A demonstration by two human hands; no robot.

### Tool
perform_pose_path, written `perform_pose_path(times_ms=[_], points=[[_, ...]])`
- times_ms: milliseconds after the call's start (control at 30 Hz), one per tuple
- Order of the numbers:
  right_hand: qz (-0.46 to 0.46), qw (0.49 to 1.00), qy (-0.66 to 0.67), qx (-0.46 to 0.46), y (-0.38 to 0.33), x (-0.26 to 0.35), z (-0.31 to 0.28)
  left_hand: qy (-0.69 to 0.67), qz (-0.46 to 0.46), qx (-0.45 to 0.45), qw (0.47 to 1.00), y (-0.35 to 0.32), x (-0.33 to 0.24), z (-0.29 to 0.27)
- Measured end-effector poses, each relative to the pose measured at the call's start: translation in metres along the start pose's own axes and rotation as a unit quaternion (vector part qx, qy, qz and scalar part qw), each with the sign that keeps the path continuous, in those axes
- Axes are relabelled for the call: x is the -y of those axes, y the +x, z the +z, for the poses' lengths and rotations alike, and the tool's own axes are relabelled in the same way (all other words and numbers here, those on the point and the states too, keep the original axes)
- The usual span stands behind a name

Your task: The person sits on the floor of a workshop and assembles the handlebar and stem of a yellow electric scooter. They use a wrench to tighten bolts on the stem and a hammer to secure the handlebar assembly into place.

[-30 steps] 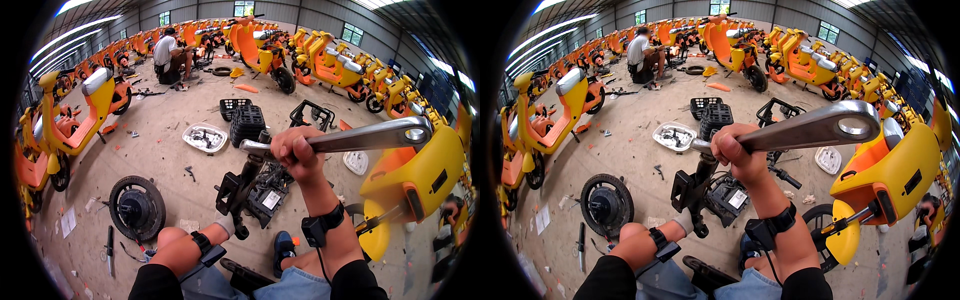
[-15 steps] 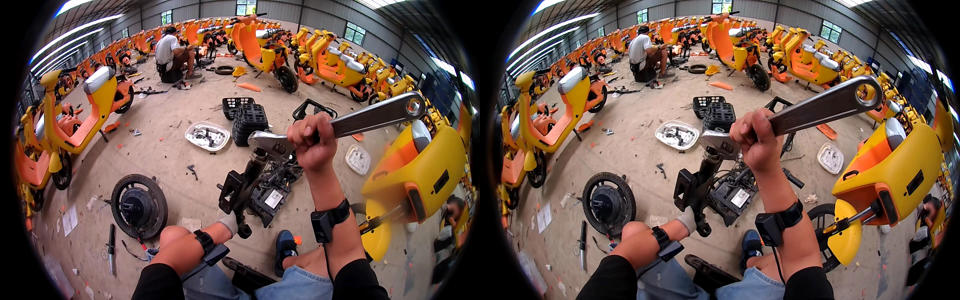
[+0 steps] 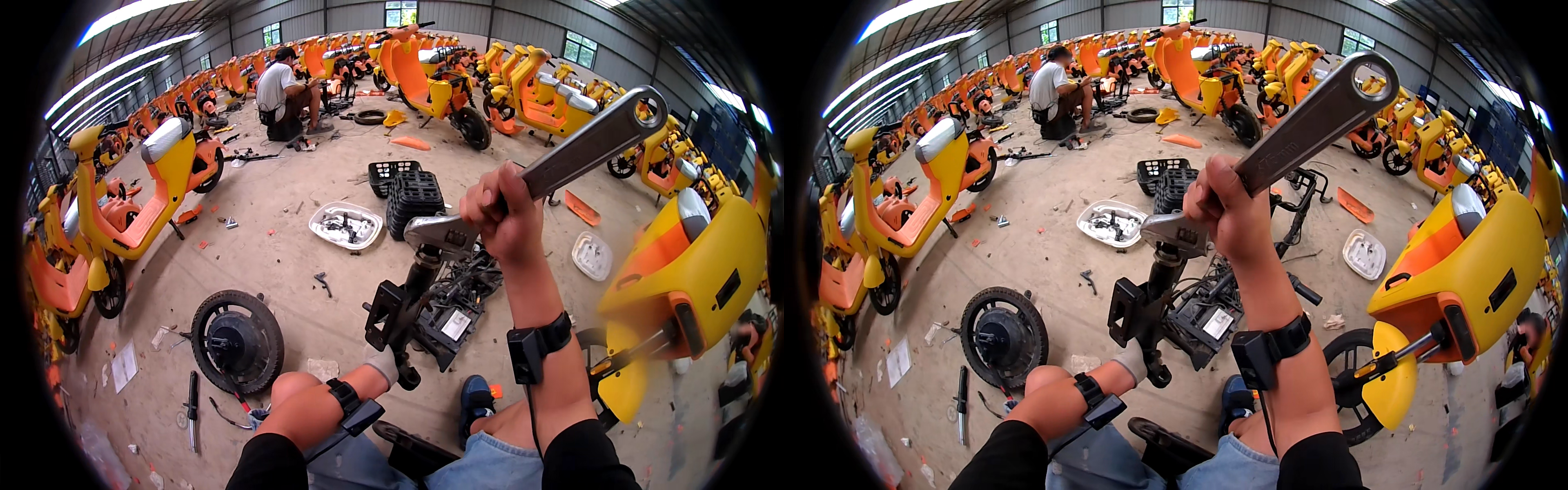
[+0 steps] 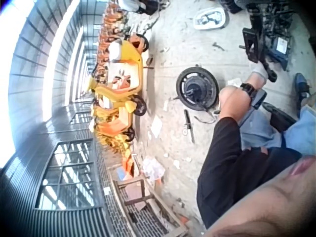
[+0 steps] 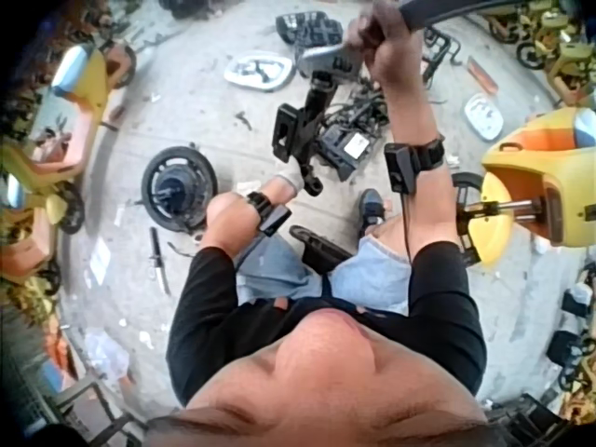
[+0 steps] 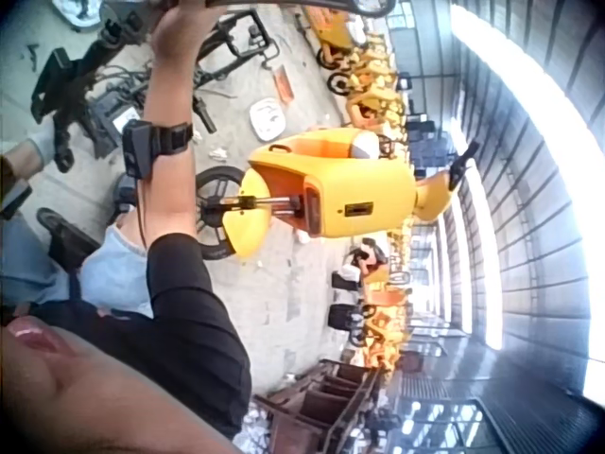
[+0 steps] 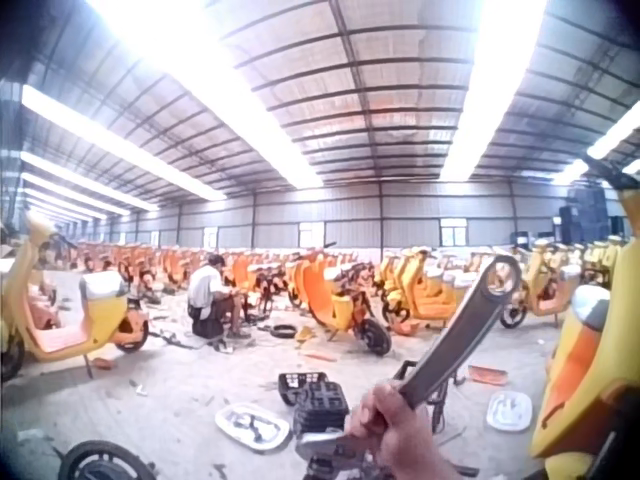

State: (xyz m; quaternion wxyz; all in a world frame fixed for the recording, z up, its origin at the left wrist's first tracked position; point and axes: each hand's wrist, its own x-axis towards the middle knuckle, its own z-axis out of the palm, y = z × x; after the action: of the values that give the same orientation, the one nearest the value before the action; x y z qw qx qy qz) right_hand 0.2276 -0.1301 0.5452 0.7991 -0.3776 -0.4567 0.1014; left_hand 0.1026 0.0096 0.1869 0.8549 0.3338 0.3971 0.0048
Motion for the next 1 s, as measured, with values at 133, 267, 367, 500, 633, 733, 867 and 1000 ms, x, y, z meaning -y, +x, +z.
perform_pose_path(times_ms=[133,267,367,500,633,733,867,1000], points=[[0.014,0.998,-0.012,-0.057,0.008,0.002,0.005,0.01,0.003,-0.011,1.0,0.007,0.005,-0.004],[0.02,0.995,-0.044,-0.093,0.012,0.004,0.018,0.029,0.004,-0.021,0.999,0.016,0.01,-0.01],[0.014,0.989,-0.085,-0.122,0.015,0.001,0.03,0.042,0.007,-0.029,0.999,0.018,0.012,-0.013],[0.026,0.975,-0.16,-0.153,0.017,0.001,0.04,-0.011,0.01,-0.061,0.998,-0.003,0.007,0.011],[-0.033,0.956,-0.23,-0.177,0.025,-0.011,0.053,-0.014,0.03,-0.012,0.999,0.007,0.007,-0.004],[-0.016,0.942,-0.284,-0.178,0.028,-0.012,0.067,-0.056,0.042,0.002,0.998,0.033,0.019,-0.023],[-0.038,0.917,-0.337,-0.21,0.038,-0.02,0.076,-0.05,0.02,0.013,0.998,0.028,0.019,-0.006],[-0.058,0.883,-0.395,-0.248,0.046,-0.033,0.083,-0.051,0.006,0.022,0.998,0.021,0.015,0.005]])
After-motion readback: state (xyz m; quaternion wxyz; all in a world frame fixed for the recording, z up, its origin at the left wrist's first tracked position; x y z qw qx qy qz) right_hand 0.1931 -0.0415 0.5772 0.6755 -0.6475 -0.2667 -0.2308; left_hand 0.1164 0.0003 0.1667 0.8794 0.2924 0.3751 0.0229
